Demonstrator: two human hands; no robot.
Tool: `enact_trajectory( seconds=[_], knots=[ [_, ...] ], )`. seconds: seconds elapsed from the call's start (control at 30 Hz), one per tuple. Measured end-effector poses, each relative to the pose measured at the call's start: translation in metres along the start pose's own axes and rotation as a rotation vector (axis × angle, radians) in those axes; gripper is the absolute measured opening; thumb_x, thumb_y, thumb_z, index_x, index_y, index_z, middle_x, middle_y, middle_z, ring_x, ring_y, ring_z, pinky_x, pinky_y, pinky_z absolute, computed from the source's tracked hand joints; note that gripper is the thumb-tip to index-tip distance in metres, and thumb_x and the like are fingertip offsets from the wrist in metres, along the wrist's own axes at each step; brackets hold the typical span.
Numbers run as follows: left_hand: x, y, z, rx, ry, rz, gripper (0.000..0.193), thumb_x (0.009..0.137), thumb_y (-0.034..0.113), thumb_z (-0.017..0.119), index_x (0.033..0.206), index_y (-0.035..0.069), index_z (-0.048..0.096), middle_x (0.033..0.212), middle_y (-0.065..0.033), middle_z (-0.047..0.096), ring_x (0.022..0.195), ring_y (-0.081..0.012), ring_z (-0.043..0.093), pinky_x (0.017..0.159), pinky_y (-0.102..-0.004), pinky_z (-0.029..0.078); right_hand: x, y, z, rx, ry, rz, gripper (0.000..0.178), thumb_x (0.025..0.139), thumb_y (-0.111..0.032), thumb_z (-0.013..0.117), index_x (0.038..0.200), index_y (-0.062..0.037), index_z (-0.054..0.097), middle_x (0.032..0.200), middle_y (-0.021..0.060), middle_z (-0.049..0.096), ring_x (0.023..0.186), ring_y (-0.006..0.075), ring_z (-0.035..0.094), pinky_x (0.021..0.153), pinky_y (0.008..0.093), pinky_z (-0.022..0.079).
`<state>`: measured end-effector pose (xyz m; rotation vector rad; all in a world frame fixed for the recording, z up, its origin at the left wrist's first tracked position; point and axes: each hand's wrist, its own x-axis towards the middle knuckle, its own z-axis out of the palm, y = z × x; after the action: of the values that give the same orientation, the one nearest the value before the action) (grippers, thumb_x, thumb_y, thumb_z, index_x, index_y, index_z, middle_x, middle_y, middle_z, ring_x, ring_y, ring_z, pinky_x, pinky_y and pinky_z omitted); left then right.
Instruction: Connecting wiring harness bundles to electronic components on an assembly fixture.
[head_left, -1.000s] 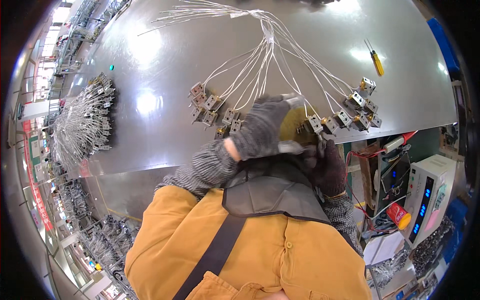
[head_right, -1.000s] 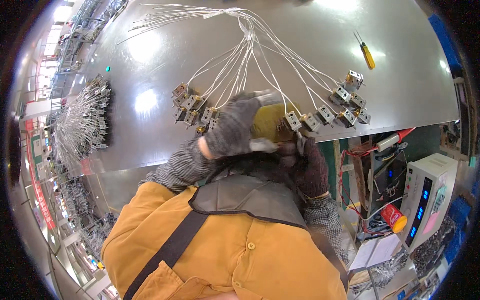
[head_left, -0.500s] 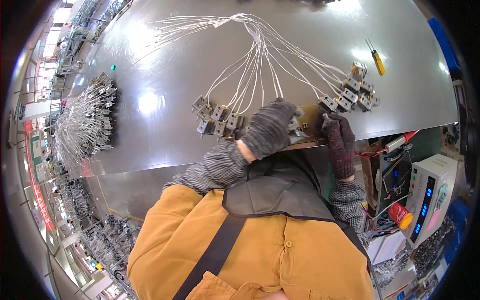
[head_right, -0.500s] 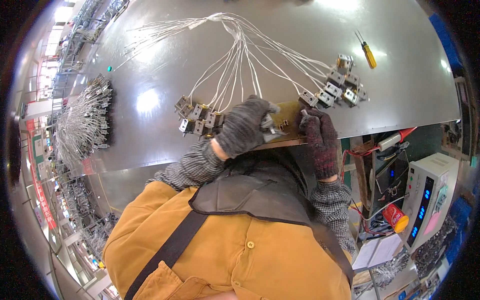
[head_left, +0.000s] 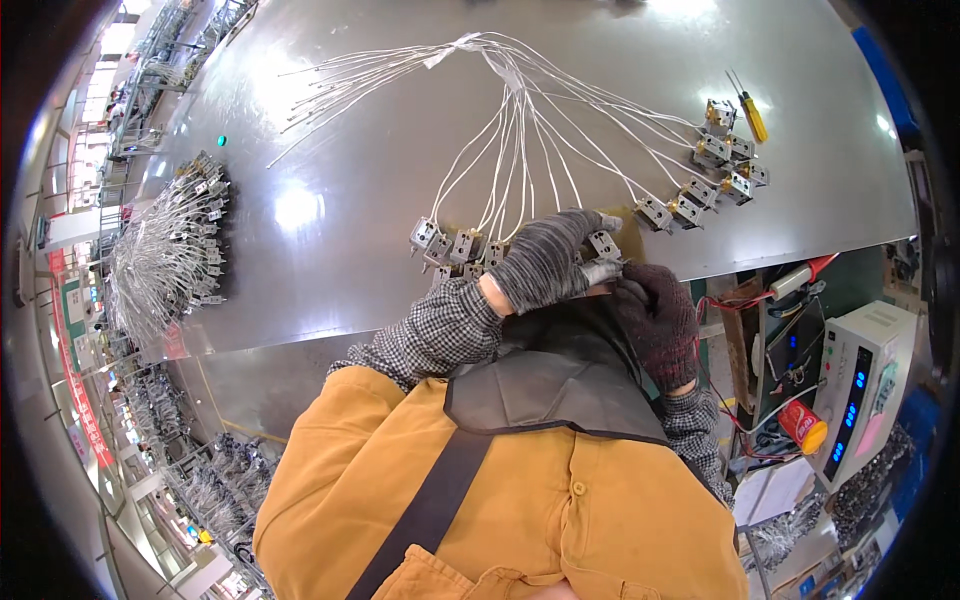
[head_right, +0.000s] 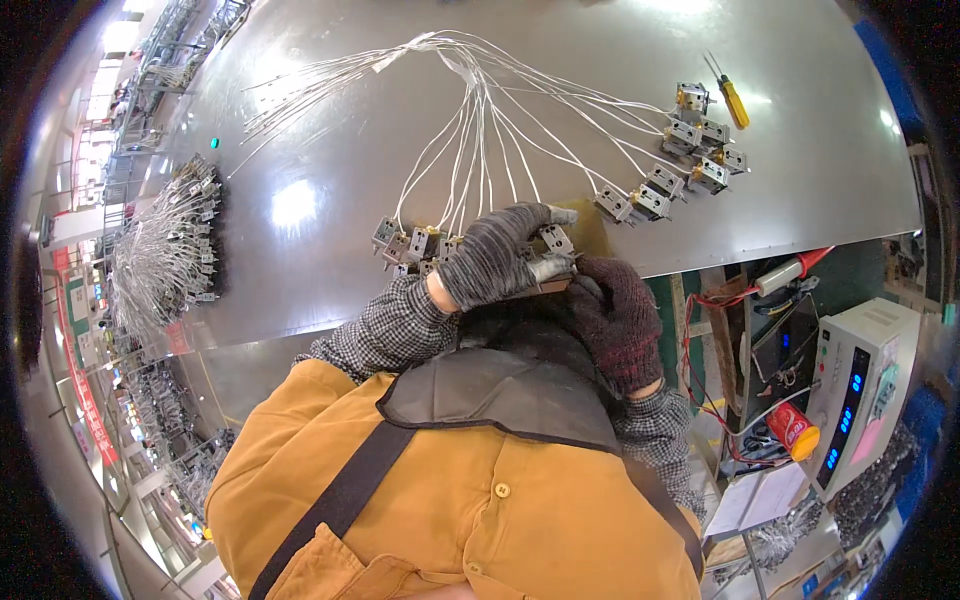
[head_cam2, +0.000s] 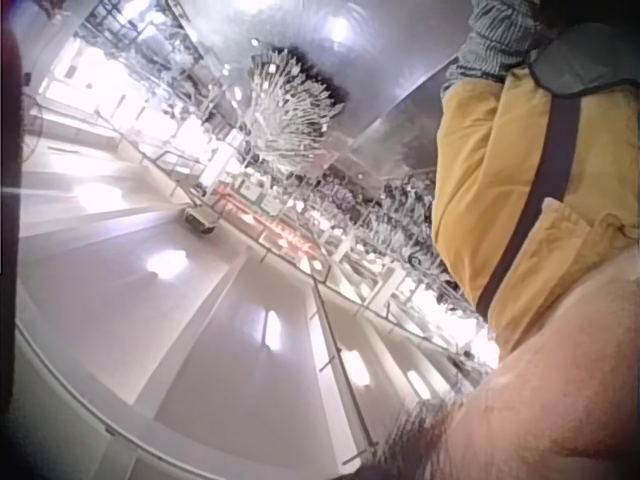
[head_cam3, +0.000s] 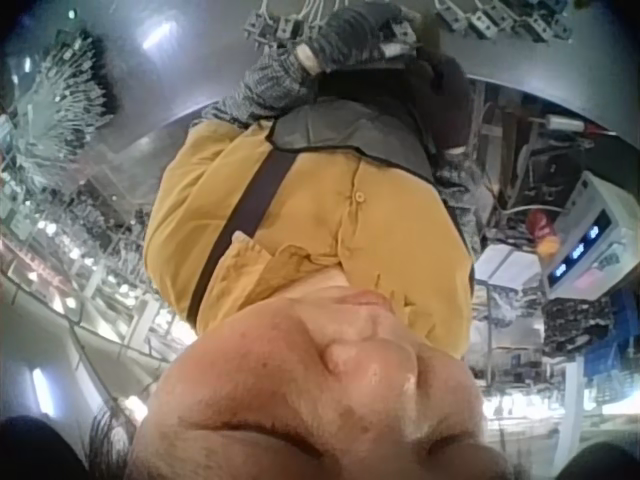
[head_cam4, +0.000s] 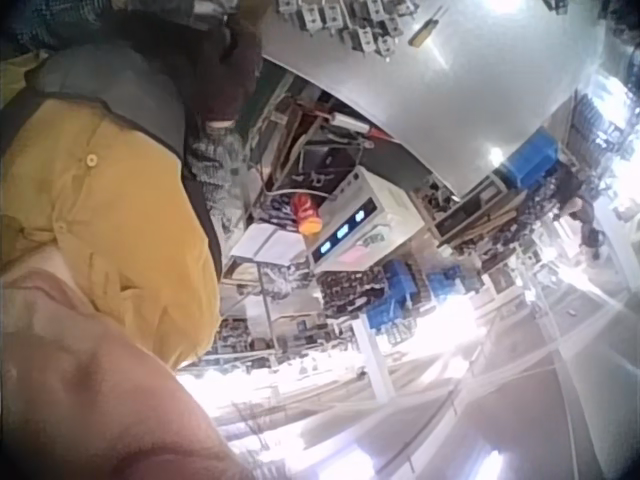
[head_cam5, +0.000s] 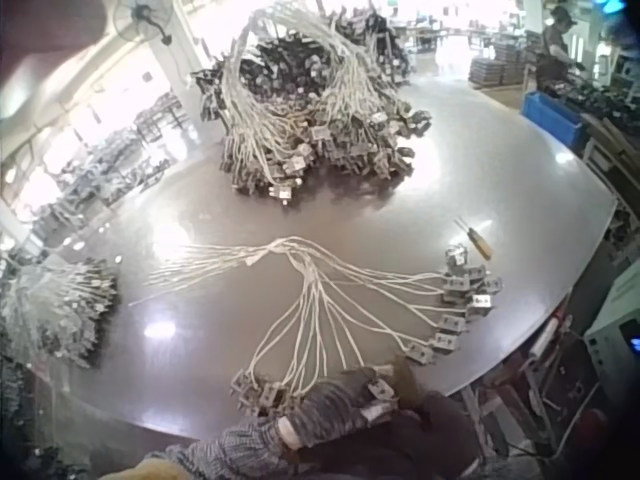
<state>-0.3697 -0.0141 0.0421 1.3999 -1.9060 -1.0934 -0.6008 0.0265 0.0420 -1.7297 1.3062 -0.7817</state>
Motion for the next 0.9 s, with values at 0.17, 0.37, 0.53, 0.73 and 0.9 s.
enact_trajectory(
  seconds=[0.17,0.37,0.53,0.73,0.9],
  knots=[
    [0.002,-0.006,-0.007,-0.018,-0.041,0.067,0.055,0.090,0.024,0.087,0.138,0.008,0.068,0.114,-0.0162,0.076,0.104,-0.0270,0.076,0.094,-0.0385,0.061,-0.002,-0.001,0.008,0.121,-0.036,0.098,0.036,0.096,-0.013,0.078,0.129,-0.0027,0.068,0.122,0.0188,0.072,0.111,0.0298,0.072,0.096,0.0431,0.057],
    [0.003,-0.009,-0.008,-0.048,-0.072,0.055,0.056,0.088,0.025,0.089,0.138,0.008,0.069,0.116,-0.0159,0.076,0.106,-0.0274,0.076,0.097,-0.0386,0.061,-0.013,-0.012,0.010,1.237,-0.085,0.754,0.040,0.098,-0.016,0.078,0.132,0.0003,0.064,0.124,0.0153,0.070,0.111,0.0255,0.070,0.096,0.0393,0.057],
    [0.002,-0.008,-0.010,-0.024,-0.107,0.075,0.058,0.087,0.025,0.090,0.138,0.008,0.069,0.117,-0.0163,0.076,0.107,-0.0269,0.076,0.096,-0.0386,0.061,-0.013,-0.005,0.009,-0.046,-0.022,-0.093,0.043,0.099,-0.017,0.078,0.134,0.0009,0.061,0.120,0.0154,0.068,0.104,0.0216,0.069,0.091,0.0345,0.056],
    [0.002,-0.009,-0.010,-0.015,-0.103,0.055,0.058,0.087,0.024,0.090,0.139,0.008,0.069,0.117,-0.0158,0.076,0.106,-0.0257,0.076,0.095,-0.0379,0.062,-0.014,0.003,0.021,0.854,-0.022,0.625,0.036,0.100,-0.018,0.074,0.129,0.0012,0.062,0.119,0.0164,0.068,0.103,0.0217,0.069,0.090,0.0364,0.057],
    [-0.002,-0.012,-0.012,-0.043,-0.100,0.110,0.059,0.087,0.023,0.090,0.140,0.008,0.068,0.119,-0.0138,0.075,0.108,-0.0243,0.075,0.099,-0.0371,0.060,-0.015,0.001,0.022,0.207,0.021,0.138,0.037,0.100,-0.022,0.073,0.127,-0.0008,0.063,0.116,0.0193,0.070,0.104,0.0282,0.071,0.090,0.0398,0.057]
  ],
)
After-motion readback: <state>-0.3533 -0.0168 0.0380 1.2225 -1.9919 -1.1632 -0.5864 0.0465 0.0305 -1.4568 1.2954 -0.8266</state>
